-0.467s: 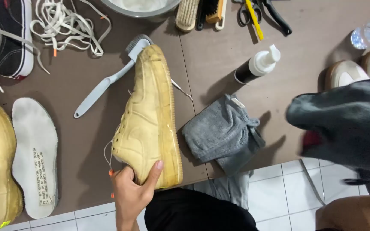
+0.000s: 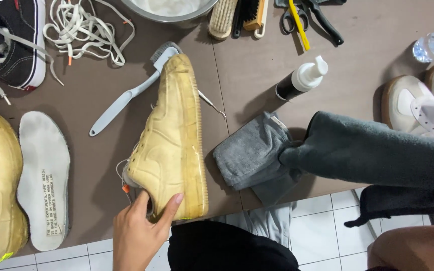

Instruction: Cleaning the sole of a yellow sneaker using cleaning foam, a brush, and a microfiber cloth.

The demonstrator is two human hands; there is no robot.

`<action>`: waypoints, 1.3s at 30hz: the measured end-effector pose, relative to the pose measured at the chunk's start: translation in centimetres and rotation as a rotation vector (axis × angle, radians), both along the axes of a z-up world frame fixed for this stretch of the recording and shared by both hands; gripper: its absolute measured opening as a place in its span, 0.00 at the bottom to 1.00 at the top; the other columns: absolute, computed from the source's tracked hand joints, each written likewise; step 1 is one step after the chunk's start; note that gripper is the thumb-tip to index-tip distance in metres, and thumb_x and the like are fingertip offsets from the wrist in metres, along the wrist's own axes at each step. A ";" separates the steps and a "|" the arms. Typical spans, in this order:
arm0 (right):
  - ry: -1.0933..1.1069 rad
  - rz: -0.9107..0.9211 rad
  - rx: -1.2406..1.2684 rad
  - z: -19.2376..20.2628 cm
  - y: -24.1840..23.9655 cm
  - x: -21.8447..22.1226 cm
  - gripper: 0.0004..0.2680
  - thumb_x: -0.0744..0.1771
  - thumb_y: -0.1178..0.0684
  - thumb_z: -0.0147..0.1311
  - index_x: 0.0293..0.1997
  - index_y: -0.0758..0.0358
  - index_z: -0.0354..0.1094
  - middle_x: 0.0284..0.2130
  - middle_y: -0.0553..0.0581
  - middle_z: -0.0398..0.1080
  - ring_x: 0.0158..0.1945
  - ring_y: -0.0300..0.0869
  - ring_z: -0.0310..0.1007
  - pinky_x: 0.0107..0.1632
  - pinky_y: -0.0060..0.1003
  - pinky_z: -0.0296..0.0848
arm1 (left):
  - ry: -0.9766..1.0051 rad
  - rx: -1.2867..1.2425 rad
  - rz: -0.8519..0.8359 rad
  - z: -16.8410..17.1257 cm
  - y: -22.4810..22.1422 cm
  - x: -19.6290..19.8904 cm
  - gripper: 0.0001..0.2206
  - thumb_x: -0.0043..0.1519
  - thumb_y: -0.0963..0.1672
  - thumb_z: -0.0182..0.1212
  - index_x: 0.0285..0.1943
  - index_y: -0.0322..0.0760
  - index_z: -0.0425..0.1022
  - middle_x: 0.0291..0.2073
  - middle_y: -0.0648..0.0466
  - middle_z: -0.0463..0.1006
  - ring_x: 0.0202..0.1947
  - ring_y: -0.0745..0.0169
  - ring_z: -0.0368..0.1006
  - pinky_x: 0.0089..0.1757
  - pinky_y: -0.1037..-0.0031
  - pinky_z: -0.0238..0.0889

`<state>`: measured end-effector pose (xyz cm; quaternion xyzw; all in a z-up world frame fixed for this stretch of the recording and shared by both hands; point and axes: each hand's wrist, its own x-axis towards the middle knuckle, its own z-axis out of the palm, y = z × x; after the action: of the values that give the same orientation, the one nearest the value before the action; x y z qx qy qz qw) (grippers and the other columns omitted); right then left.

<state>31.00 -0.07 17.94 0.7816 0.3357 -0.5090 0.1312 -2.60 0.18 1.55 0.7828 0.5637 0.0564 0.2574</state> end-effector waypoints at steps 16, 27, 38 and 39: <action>-0.063 -0.261 1.203 -7.3 -15.9 0.5 0.11 0.62 0.61 0.59 0.44 0.73 0.62 0.42 0.72 0.65 0.47 0.55 0.66 0.53 0.44 0.67 | -0.685 -0.280 0.171 -2.0 -0.2 0.4 0.23 0.55 0.46 0.72 0.17 0.41 0.58 0.14 0.65 0.60 0.17 0.74 0.56 0.22 0.78 0.48; 0.113 0.249 1.690 -13.6 -4.7 -8.5 0.11 0.65 0.72 0.50 0.51 0.74 0.70 0.56 0.74 0.69 0.61 0.61 0.72 0.66 0.52 0.73 | -1.903 -0.821 0.249 -5.4 -2.6 1.1 0.24 0.61 0.44 0.59 0.65 0.22 0.66 0.51 0.35 0.78 0.51 0.38 0.75 0.50 0.54 0.71; 0.448 0.312 1.729 -13.1 -10.3 -13.4 0.16 0.72 0.54 0.36 0.38 0.79 0.71 0.50 0.82 0.70 0.58 0.67 0.74 0.62 0.61 0.77 | -1.790 -0.787 0.508 -7.8 -2.8 -0.3 0.21 0.58 0.42 0.59 0.58 0.18 0.74 0.45 0.33 0.82 0.43 0.38 0.80 0.45 0.58 0.75; 0.571 0.251 1.721 -13.5 -10.6 -13.1 0.19 0.74 0.47 0.34 0.44 0.76 0.70 0.48 0.80 0.73 0.56 0.65 0.78 0.61 0.57 0.80 | -1.800 -0.808 0.473 -7.9 -2.6 -0.4 0.21 0.57 0.42 0.61 0.57 0.18 0.74 0.44 0.34 0.82 0.43 0.38 0.79 0.43 0.57 0.75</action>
<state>17.87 -10.66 4.44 0.4118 0.7016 -0.2389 -0.5302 -3.04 -2.43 -6.39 0.1724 0.2779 0.4799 0.8141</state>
